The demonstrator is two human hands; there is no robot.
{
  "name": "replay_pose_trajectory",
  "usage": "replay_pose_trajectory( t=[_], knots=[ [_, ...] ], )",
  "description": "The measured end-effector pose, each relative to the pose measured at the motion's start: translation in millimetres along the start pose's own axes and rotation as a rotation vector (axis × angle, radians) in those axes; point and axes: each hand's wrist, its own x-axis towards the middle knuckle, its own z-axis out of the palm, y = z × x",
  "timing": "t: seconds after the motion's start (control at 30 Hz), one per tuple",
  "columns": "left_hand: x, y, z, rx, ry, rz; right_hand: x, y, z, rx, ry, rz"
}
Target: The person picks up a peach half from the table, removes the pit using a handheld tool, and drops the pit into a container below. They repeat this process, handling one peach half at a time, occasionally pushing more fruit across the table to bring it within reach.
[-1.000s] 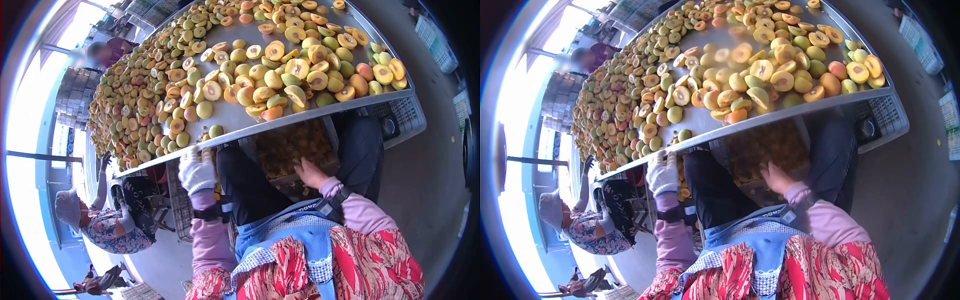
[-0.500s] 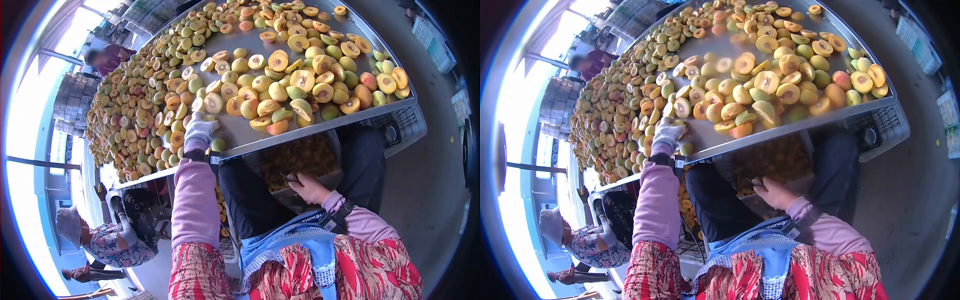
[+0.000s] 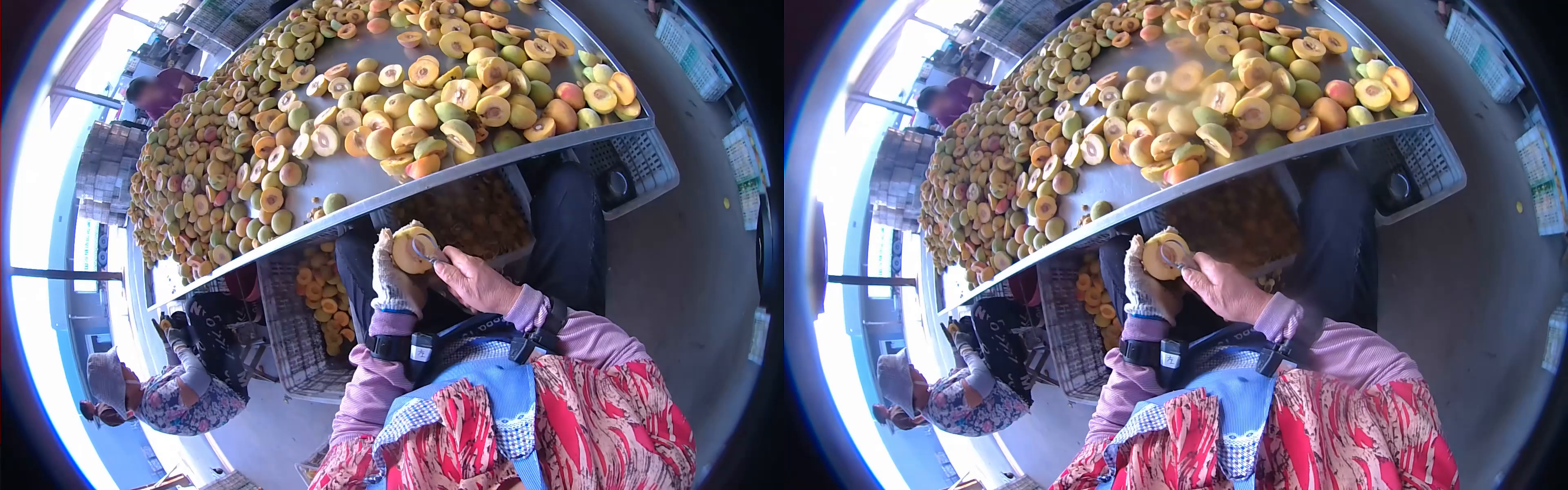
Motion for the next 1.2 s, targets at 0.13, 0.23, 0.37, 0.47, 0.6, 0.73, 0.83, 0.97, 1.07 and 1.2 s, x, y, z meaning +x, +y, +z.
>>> replay_pose_trajectory(
  t=[0.13,0.23,0.37,0.47,0.6,0.73,0.83,0.97,1.07,1.2],
  knots=[
    [1,-15,-5,-0.029,0.043,0.02,4,6,6,-0.08,0.228,-0.106],
    [0,-27,-4,-0.012,0.04,0.085,16,-4,2,-0.042,0.241,0.007],
    [-2,-31,-7,0.25,-0.091,0.279,28,1,0,0.526,0.118,0.37],
    [-4,-35,-12,0.411,-0.125,0.426,27,8,-6,0.679,0.025,0.433],
    [-10,-30,-7,0.382,-0.119,0.356,24,18,-6,0.647,-0.022,0.422],
    [-8,-16,4,-0.052,0.051,0.207,2,6,-3,0.385,0.019,0.465],
    [-8,-12,0,-0.126,-0.004,0.079,-8,14,6,-0.004,0.057,0.086],
    [-6,-23,-4,-0.117,0.029,0.103,-3,24,15,-0.141,0.095,-0.042],
    [-3,-25,-10,-0.098,0.069,0.11,-2,28,14,-0.212,0.045,-0.003],
    [-1,-29,-13,0.008,0.158,0.175,0,29,15,-0.178,-0.016,-0.006]
  ],
)
